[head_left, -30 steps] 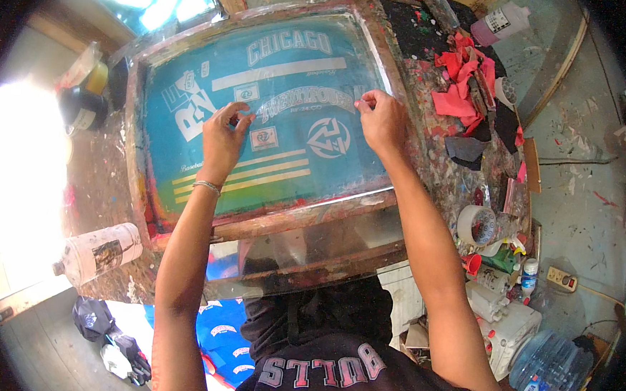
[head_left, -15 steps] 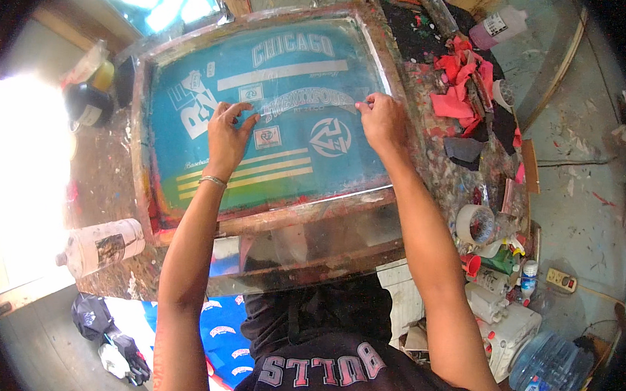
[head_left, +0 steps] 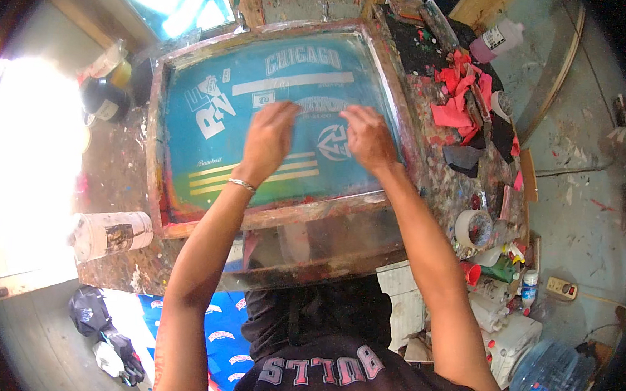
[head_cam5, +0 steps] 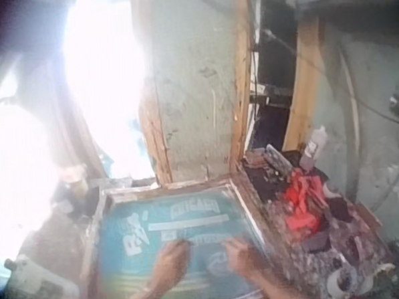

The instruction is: The person secures a screen printing frame on a workbench, then uses a scraper to remove residue from the mesh. They apply tape to the frame edges and peel off a protective film from the screen surface.

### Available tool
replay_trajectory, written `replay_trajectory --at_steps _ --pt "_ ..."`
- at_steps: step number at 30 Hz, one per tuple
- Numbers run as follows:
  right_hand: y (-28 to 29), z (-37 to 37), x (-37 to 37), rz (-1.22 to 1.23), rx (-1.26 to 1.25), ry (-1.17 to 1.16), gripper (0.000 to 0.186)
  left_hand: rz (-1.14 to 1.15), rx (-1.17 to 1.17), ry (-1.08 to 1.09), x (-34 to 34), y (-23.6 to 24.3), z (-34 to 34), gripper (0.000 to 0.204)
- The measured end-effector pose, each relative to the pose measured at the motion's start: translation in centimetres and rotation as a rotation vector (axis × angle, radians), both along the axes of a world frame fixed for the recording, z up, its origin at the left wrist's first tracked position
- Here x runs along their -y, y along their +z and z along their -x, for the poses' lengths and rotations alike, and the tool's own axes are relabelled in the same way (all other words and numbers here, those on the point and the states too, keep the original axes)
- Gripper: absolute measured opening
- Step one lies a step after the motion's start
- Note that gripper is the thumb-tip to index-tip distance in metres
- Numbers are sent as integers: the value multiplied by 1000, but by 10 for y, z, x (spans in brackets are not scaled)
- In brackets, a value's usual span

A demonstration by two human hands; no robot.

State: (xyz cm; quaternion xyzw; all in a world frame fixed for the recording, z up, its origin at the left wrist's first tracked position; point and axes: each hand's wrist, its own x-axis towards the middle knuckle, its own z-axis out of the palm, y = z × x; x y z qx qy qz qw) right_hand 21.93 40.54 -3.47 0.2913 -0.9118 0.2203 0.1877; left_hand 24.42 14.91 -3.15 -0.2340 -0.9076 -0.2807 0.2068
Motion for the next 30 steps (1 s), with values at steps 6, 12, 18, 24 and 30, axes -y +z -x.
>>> replay_trajectory --at_steps 6,12,18,24,30 --pt "-2 -17 -9 -34 104 6 29 199 206 -246 -23 7 -11 53" --pt "37 -19 8 -163 333 -81 37 281 240 -171 -4 17 -18 57" --pt "0 -14 -9 -42 149 -7 37 246 237 -174 -17 13 -11 58" --pt "24 -5 -21 -152 367 -151 37 229 274 -80 2 15 -19 55" --pt "5 -2 -1 23 231 59 40 149 204 -163 -31 11 1 50"
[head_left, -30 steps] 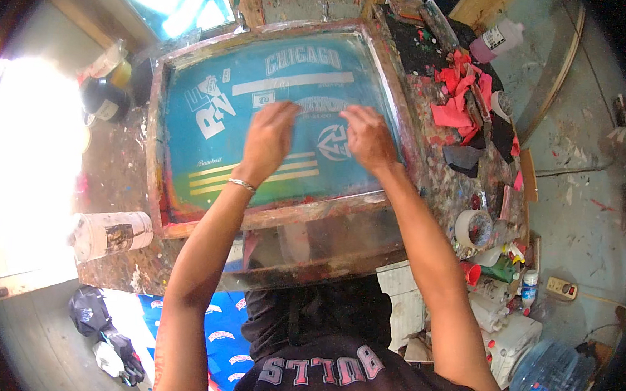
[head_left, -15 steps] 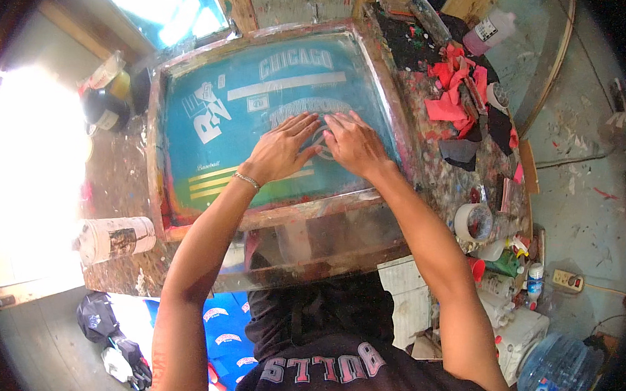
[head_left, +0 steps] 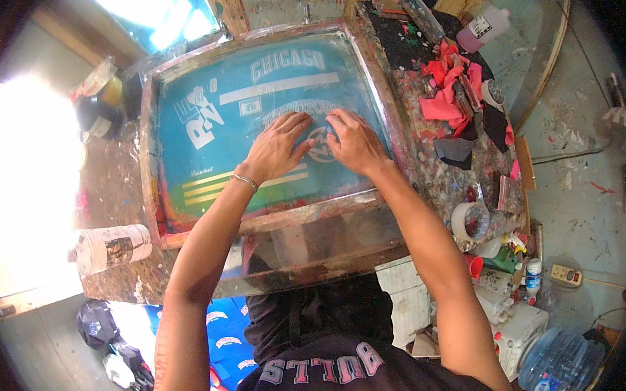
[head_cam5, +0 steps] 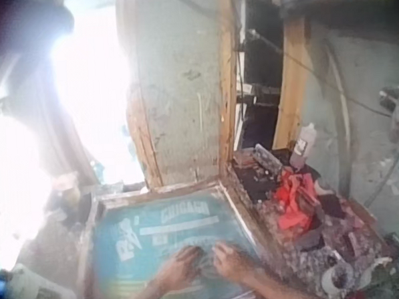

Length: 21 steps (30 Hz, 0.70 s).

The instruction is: The person secures a screen printing frame on a workbench, then uses a scraper to remove residue from the mesh. They apply tape to the frame edges and peel off a protective film from the screen surface.

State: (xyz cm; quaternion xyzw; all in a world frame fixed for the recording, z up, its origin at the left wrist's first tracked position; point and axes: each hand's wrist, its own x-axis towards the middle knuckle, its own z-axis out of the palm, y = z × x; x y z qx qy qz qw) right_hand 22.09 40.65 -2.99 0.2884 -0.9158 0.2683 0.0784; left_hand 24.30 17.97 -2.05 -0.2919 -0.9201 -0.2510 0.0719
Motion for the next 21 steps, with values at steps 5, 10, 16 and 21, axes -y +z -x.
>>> replay_trajectory --at_steps 5,10,16,21 --pt "-3 1 -1 -133 -6 -144 64 103 28 169 20 -6 5 55" --pt "-14 17 0 -267 -24 -228 82 160 52 267 49 -16 9 64" --pt "-9 2 -12 -102 48 -270 79 489 108 377 66 -25 5 73" --pt "81 -114 -64 373 -76 -301 39 164 -87 473 76 14 -57 65"
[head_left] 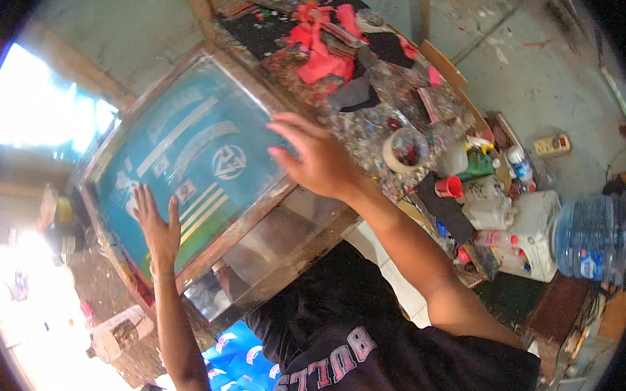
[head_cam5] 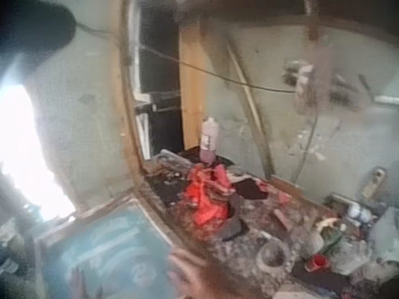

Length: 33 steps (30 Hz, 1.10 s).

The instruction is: The person secures a screen printing frame on a workbench, then uses a scraper to remove residue from the mesh. They apply tape to the frame edges and peel off a protective film from the screen surface.

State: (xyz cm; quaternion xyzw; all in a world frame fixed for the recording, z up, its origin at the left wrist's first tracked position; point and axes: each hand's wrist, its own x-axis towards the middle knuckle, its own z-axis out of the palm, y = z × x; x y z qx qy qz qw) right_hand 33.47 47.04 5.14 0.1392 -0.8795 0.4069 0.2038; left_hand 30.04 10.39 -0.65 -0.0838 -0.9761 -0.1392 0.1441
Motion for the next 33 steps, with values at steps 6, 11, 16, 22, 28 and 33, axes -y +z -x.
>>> replay_trajectory --at_steps 6,11,16,22,28,33 --pt "-21 -136 -133 -174 0 -624 38 -509 227 -604 -214 70 -50 71" --pt "-21 -137 -145 -477 175 -575 58 -411 147 -974 -360 -7 3 79" --pt "-34 -129 -155 -584 279 -482 34 -190 372 -1013 -377 -24 18 28" --pt "-10 -158 -162 -517 191 -205 24 -681 421 -1021 -320 28 -33 11" --pt "11 -211 -141 -444 500 169 53 -511 386 -1059 -225 74 -115 14" --pt "-10 -226 -160 -314 908 141 75 -492 601 -404 -99 162 -124 8"
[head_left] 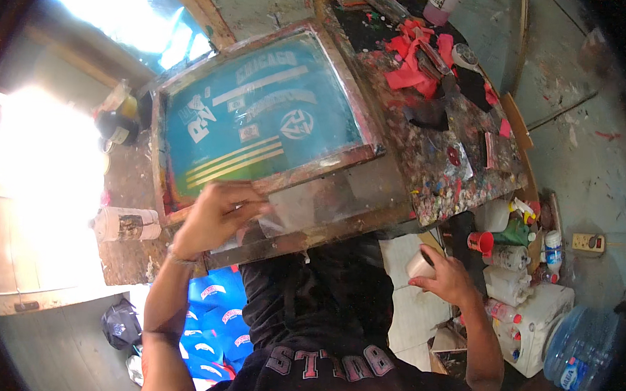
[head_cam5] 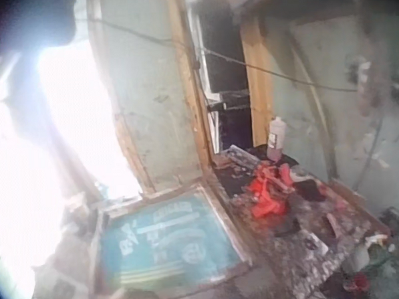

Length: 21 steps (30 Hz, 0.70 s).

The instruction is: The person secures a screen printing frame on a workbench, then uses a scraper to remove residue from the mesh. They apply tape to the frame edges and peel off a protective film from the screen surface.

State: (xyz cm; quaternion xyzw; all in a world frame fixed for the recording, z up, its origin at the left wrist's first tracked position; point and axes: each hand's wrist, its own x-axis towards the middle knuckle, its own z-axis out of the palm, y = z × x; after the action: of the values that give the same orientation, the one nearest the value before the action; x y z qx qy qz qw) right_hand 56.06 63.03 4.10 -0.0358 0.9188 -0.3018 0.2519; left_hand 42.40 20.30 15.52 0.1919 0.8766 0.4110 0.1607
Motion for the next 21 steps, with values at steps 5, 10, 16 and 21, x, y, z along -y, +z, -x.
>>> replay_trajectory --at_steps 5,10,16,21 --pt "8 28 34 274 -50 90 41 85 -469 6 22 48 -43 15" --pt "158 26 47 201 -279 225 23 -67 -928 386 67 80 -107 21" --pt "243 9 70 175 -632 524 28 -223 -1288 560 116 75 -140 20" --pt "256 24 86 155 -757 644 32 -217 -1338 666 138 79 -144 19"
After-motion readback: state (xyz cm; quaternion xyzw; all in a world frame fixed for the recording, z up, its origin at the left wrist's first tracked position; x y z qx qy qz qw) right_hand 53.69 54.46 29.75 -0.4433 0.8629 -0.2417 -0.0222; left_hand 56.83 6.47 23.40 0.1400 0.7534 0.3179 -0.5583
